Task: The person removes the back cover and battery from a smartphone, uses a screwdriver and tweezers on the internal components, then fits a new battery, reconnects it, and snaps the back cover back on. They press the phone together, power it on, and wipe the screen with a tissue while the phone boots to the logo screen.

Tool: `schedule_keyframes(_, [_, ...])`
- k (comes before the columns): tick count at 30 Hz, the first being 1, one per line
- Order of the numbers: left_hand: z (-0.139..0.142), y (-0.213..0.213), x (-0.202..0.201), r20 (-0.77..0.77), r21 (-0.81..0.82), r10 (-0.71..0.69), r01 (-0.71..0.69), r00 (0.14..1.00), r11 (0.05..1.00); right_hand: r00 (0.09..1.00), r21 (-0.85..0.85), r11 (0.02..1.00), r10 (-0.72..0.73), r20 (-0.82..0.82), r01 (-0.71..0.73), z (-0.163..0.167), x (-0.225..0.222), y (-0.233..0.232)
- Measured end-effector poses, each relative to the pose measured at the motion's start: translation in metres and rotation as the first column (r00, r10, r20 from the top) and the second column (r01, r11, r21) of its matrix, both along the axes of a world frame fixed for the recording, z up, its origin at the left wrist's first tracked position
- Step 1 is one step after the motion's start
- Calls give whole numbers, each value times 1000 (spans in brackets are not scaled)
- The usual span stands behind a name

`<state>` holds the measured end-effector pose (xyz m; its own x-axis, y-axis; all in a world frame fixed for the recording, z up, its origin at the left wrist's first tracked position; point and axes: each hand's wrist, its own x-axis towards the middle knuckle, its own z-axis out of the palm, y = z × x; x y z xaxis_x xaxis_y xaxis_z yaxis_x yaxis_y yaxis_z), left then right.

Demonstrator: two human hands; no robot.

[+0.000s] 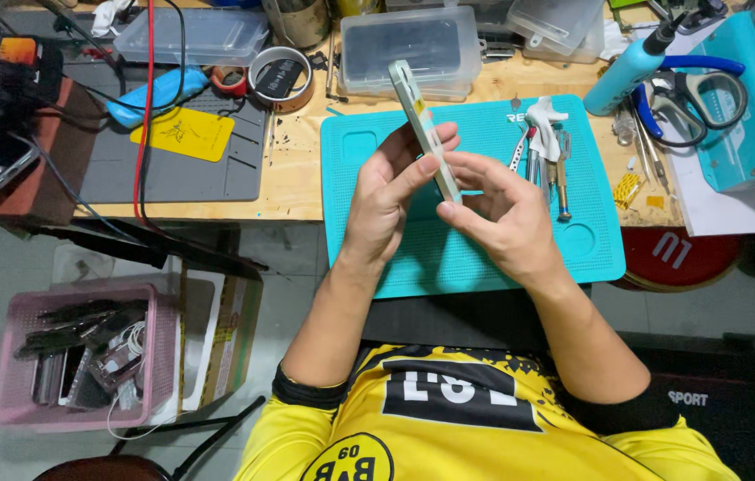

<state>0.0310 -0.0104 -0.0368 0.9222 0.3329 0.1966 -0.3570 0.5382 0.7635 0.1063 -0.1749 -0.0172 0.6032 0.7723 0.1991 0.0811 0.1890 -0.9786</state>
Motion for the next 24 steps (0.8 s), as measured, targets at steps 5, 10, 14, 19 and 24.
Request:
schedule_keyframes(5, [0,1,-2,-23,-56,-34,32,999,998,997,-57,998,-37,72,41,3,-2,1])
schedule_keyframes(10, [-8,6,1,-55,-85,-100,95,993,992,973,-66,989,-120,195,135,5,-7,1])
schedule_keyframes(14, [-20,5,6,-48,-102,-114,108,992,989,936,-105,973,-167,309,208,4,-8,2])
schedule_keyframes(19, [-30,2,9,-48,-58,-44,41,998,997,973,-71,986,-138,184,153,1,-7,4])
schedule_keyframes(24, [-28,2,7,-71,43,13,-10,997,999,982,-53,990,-121,145,130,0,-5,4])
